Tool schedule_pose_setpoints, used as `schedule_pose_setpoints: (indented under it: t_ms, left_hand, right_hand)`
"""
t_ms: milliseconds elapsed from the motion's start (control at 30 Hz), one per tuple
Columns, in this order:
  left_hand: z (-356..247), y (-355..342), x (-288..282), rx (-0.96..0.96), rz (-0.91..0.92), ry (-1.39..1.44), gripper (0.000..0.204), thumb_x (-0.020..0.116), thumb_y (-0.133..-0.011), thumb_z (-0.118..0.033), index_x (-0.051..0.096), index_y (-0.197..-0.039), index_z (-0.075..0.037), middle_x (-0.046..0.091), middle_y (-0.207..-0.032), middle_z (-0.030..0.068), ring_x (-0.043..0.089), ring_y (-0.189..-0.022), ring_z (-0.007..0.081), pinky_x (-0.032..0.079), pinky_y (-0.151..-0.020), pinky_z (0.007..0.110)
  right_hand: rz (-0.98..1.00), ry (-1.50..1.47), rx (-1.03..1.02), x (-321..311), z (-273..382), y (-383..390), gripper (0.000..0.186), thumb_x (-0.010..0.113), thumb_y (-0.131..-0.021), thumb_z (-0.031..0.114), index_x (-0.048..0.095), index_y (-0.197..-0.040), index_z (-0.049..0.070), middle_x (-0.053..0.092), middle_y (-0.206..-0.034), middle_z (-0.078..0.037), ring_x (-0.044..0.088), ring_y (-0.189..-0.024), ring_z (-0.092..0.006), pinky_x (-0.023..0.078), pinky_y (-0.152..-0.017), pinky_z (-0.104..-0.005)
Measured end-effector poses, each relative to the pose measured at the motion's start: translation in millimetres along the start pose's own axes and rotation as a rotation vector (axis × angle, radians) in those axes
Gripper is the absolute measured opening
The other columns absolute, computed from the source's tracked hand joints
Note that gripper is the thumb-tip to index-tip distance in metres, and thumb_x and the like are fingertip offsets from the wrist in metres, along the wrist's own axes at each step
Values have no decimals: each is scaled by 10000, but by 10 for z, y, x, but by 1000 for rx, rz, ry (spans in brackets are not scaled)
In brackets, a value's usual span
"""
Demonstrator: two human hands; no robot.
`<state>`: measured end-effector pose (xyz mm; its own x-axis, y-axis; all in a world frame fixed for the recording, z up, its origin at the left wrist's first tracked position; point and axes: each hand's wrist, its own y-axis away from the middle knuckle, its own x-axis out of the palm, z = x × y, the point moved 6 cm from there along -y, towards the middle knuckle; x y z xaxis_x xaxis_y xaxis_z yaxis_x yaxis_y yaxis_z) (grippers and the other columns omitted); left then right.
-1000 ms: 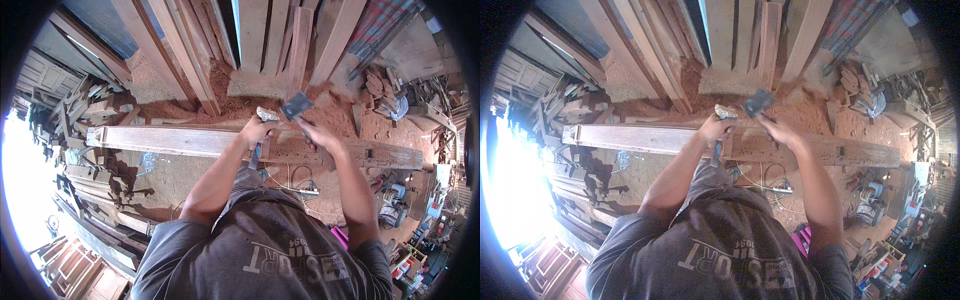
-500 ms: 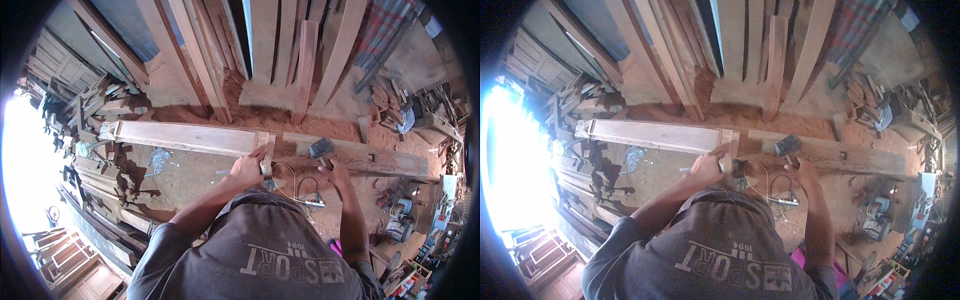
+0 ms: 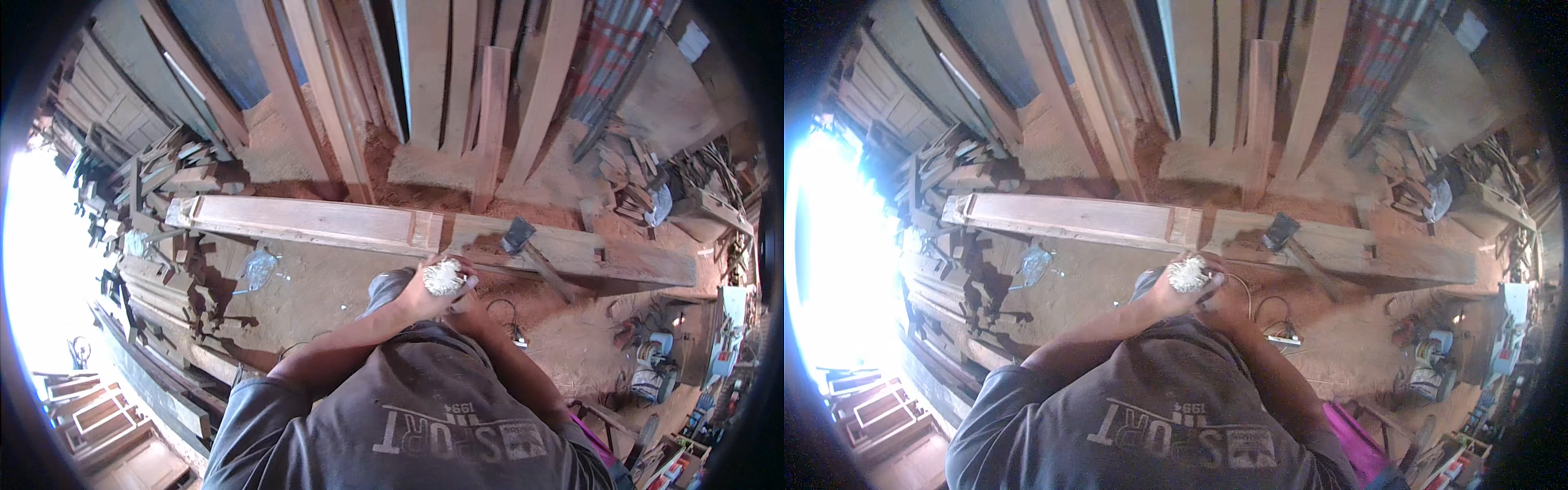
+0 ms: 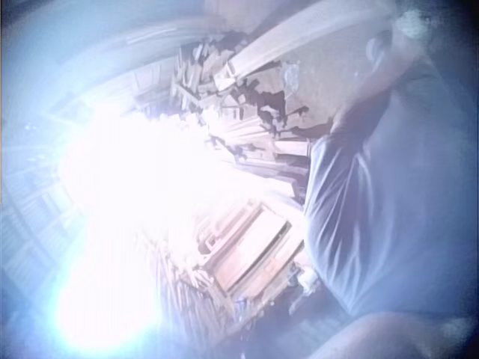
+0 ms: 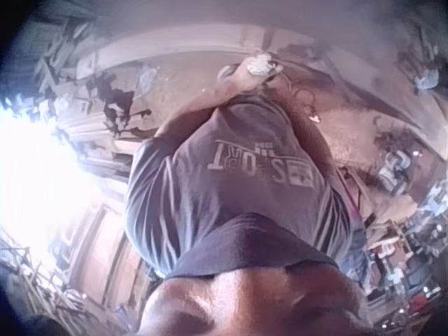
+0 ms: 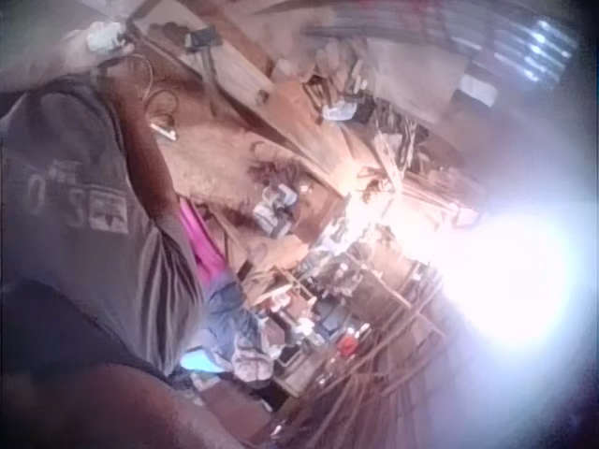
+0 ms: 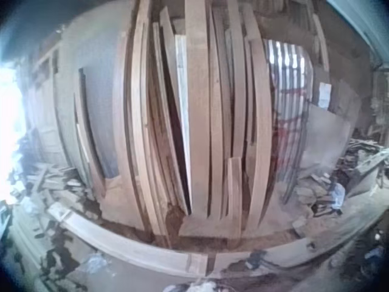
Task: The person uses a chisel and a mallet to carve and shape a long wooden plank. They repeatedly strike the chisel to remove wood shavings and adjust the plank's position on a workbench.
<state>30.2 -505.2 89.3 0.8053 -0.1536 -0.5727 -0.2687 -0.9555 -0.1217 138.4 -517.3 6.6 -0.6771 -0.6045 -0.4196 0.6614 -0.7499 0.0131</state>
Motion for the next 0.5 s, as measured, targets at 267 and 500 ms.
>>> schedule_pose_setpoints:
  t_ms: [267,500]
  left_hand:
    - [1010,864,-131,-236,561,12,887,636,-898,-687,486,-1515,-68,479,-1541,220,430,-1440,399,310,-1214,468]
    - [3062,2620,-597,-844,937,-135,694,413,-1070,-580,480,-1522,-58,506,-1547,164,482,-1411,297,347,-1199,400]
  right_hand:
    - [-580,610,337,-1073,-302,84,421,630,-987,372,625,-1284,74,722,-864,-231,694,-734,-478,548,-701,-583]
    - [-586,743,555,-1728,-776,119,536,689,-943,424,603,-1314,47,666,-1142,-322,639,-1063,-518,523,-894,-575]
